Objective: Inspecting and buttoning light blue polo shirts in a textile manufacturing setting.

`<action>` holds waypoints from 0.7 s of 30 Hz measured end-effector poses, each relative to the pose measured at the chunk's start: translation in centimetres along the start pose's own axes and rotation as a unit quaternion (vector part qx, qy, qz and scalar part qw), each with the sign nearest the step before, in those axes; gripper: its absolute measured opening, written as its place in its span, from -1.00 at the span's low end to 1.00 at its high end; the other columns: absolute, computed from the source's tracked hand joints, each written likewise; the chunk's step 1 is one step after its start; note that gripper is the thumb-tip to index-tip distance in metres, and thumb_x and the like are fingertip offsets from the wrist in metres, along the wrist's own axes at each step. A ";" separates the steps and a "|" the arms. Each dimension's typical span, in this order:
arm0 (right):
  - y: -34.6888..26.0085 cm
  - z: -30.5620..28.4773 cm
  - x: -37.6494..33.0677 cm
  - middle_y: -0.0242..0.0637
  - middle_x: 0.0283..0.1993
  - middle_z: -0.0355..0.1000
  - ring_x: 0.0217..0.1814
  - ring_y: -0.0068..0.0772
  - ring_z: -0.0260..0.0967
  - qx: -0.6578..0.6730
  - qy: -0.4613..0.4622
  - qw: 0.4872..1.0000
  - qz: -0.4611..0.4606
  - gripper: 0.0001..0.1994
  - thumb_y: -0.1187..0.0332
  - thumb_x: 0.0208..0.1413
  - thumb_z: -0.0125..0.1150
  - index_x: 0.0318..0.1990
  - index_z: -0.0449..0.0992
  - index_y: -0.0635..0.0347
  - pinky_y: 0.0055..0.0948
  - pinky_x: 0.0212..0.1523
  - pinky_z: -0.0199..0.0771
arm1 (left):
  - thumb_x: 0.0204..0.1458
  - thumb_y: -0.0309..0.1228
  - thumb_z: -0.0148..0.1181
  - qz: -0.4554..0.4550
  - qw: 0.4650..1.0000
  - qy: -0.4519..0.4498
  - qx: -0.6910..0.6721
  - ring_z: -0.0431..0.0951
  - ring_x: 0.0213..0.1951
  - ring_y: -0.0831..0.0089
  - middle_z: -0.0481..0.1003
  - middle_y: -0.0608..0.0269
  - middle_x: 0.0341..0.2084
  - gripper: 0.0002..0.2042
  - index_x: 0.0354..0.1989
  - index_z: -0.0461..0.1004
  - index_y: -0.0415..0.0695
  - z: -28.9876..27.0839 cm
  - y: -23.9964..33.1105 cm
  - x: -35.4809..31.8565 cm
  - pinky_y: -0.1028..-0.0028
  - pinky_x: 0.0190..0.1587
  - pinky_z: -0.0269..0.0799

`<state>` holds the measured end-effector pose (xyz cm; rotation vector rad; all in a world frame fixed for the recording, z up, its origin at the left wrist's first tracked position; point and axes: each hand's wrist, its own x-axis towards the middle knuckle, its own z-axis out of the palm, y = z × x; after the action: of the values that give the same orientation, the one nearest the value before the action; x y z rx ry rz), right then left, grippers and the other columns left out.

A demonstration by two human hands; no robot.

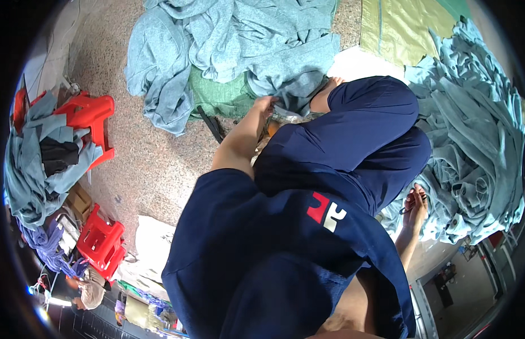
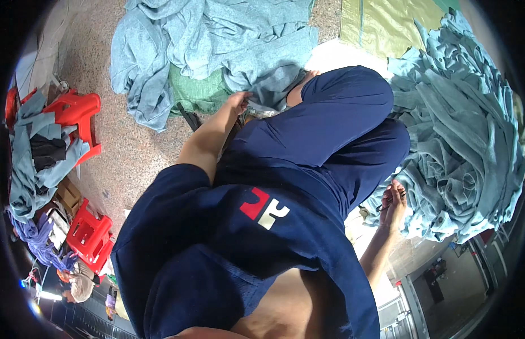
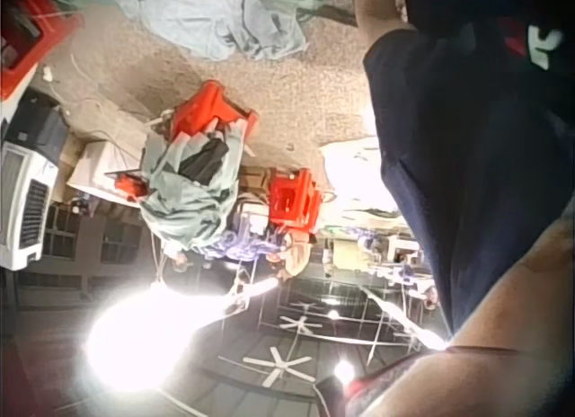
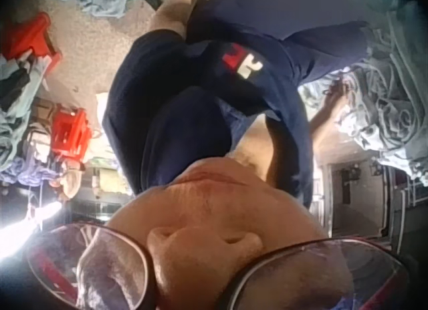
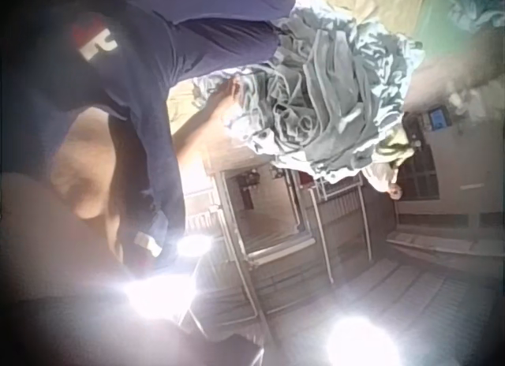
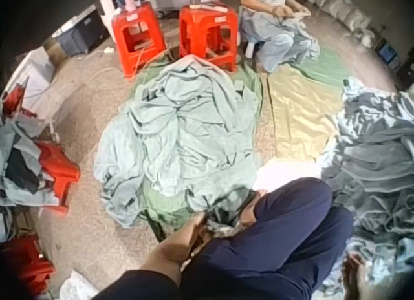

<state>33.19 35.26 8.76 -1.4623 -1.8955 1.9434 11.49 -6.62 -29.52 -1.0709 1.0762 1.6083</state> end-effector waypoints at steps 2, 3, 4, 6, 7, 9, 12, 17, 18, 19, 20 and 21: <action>0.2 0.6 -0.1 -0.48 -0.44 0.40 -0.58 -0.79 0.20 0.004 0.028 0.999 -0.023 -0.90 0.36 0.22 0.11 -0.20 0.46 0.15 -0.80 -0.66 0.05 | -0.07 -0.38 0.33 0.078 0.997 0.001 0.000 0.12 -0.79 0.58 0.23 0.43 -0.72 -0.79 -0.55 0.38 -0.08 2.5 1.9 -4.1 0.47 -0.72 0.05; -0.1 1.7 -0.1 -0.49 -0.45 0.40 -0.58 -0.80 0.20 0.003 0.045 0.998 -0.036 -0.90 0.36 0.22 0.12 -0.20 0.46 0.14 -0.80 -0.66 0.05 | -0.08 -0.41 0.34 0.123 0.992 -0.006 -0.004 0.22 -0.74 0.57 0.31 0.40 -0.66 -0.83 -0.48 0.42 -0.10 3.2 2.9 -6.5 0.49 -0.69 0.11; -0.5 3.2 0.0 -0.51 -0.46 0.41 -0.58 -0.80 0.21 0.003 0.028 0.997 -0.069 -0.90 0.36 0.21 0.13 -0.19 0.48 0.14 -0.81 -0.63 0.07 | -0.10 -0.44 0.34 0.170 0.985 -0.011 -0.010 0.31 -0.69 0.55 0.40 0.37 -0.60 -0.85 -0.40 0.47 -0.12 3.3 3.5 -8.4 0.51 -0.65 0.17; -2.2 7.6 -0.4 -0.49 -0.43 0.39 -0.52 -0.79 0.22 -0.022 -0.031 0.990 -0.133 -0.90 0.43 0.19 0.11 -0.17 0.49 0.18 -0.81 -0.53 0.13 | -0.17 -0.49 0.38 0.224 0.970 -0.081 -0.045 0.47 -0.40 0.51 0.50 0.29 -0.46 -0.70 -0.25 0.45 -0.20 3.4 4.0 -11.1 0.50 -0.37 0.30; -3.0 9.9 -1.0 -0.47 -0.41 0.38 -0.46 -0.76 0.24 -0.055 0.003 0.991 -0.123 -0.87 0.46 0.18 0.10 -0.14 0.49 0.19 -0.78 -0.46 0.19 | -0.24 -0.50 0.43 0.253 0.961 -0.104 -0.036 0.46 -0.35 0.49 0.49 0.27 -0.46 -0.61 -0.19 0.42 -0.23 4.7 5.1 -14.4 0.44 -0.28 0.30; -4.6 15.0 -2.1 -0.44 -0.38 0.38 -0.39 -0.66 0.30 -0.109 -0.092 0.970 -0.198 -0.83 0.53 0.14 0.07 -0.12 0.48 0.24 -0.69 -0.36 0.32 | -0.13 -0.54 0.32 0.273 0.943 -0.188 -0.011 0.50 -0.17 0.45 0.55 0.24 -0.26 -0.71 -0.18 0.48 -0.24 5.6 5.6 -18.6 0.41 -0.06 0.32; -5.6 22.1 -3.4 -0.39 -0.25 0.39 -0.27 -0.62 0.34 -0.124 -0.254 0.921 -0.266 -0.82 0.63 0.08 0.10 -0.15 0.49 0.27 -0.63 -0.26 0.37 | -0.06 -0.57 0.25 0.290 0.921 -0.233 -0.113 0.52 -0.09 0.38 0.55 0.22 -0.21 -0.76 -0.17 0.49 -0.22 7.4 5.7 -22.5 0.37 0.08 0.32; -4.6 29.5 -2.8 -0.23 -0.23 0.36 -0.16 -0.36 0.40 -0.170 -0.347 0.853 -0.351 -0.69 0.60 -0.12 0.26 -0.15 0.43 0.28 -0.47 -0.12 0.40 | 0.10 -0.47 0.14 0.333 0.883 -0.284 -0.168 0.54 -0.11 0.38 0.54 0.17 -0.20 -0.84 -0.17 0.49 -0.22 9.8 8.8 -29.0 0.29 0.05 0.40; -4.1 30.2 -2.4 -0.22 -0.20 0.36 -0.13 -0.33 0.40 -0.152 -0.349 0.848 -0.368 -0.67 0.59 -0.15 0.28 -0.14 0.42 0.28 -0.45 -0.09 0.40 | 0.10 -0.47 0.14 0.333 0.883 -0.288 -0.163 0.54 -0.11 0.38 0.54 0.17 -0.20 -0.84 -0.17 0.49 -0.22 10.3 8.9 -30.1 0.29 0.05 0.40; -4.6 30.8 -2.8 -0.21 -0.12 0.34 -0.08 -0.29 0.38 -0.175 -0.349 0.844 -0.367 -0.62 0.58 -0.18 0.31 -0.12 0.41 0.26 -0.43 -0.04 0.38 | 0.10 -0.46 0.14 0.337 0.877 -0.299 -0.167 0.54 -0.12 0.38 0.54 0.17 -0.21 -0.84 -0.16 0.49 -0.22 10.2 8.8 -31.1 0.28 0.05 0.40; -4.9 31.1 -3.1 -0.21 -0.12 0.34 -0.08 -0.29 0.38 -0.172 -0.348 0.844 -0.370 -0.62 0.58 -0.18 0.31 -0.12 0.41 0.26 -0.43 -0.04 0.38 | 0.11 -0.46 0.14 0.340 0.871 -0.313 -0.169 0.54 -0.12 0.39 0.54 0.17 -0.22 -0.83 -0.16 0.49 -0.22 10.3 8.8 -32.2 0.28 0.05 0.40; -5.0 31.3 -3.3 -0.21 -0.08 0.32 -0.05 -0.30 0.37 -0.150 -0.341 0.847 -0.379 -0.60 0.59 -0.19 0.31 -0.11 0.40 0.25 -0.42 -0.02 0.37 | 0.11 -0.46 0.13 0.350 0.856 -0.345 -0.158 0.54 -0.15 0.40 0.55 0.16 -0.24 -0.83 -0.16 0.49 -0.24 10.5 8.9 -33.3 0.30 0.03 0.41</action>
<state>12.46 11.05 8.28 0.1322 -2.5553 1.8811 8.58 -5.46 6.39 -0.1777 0.7306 2.5527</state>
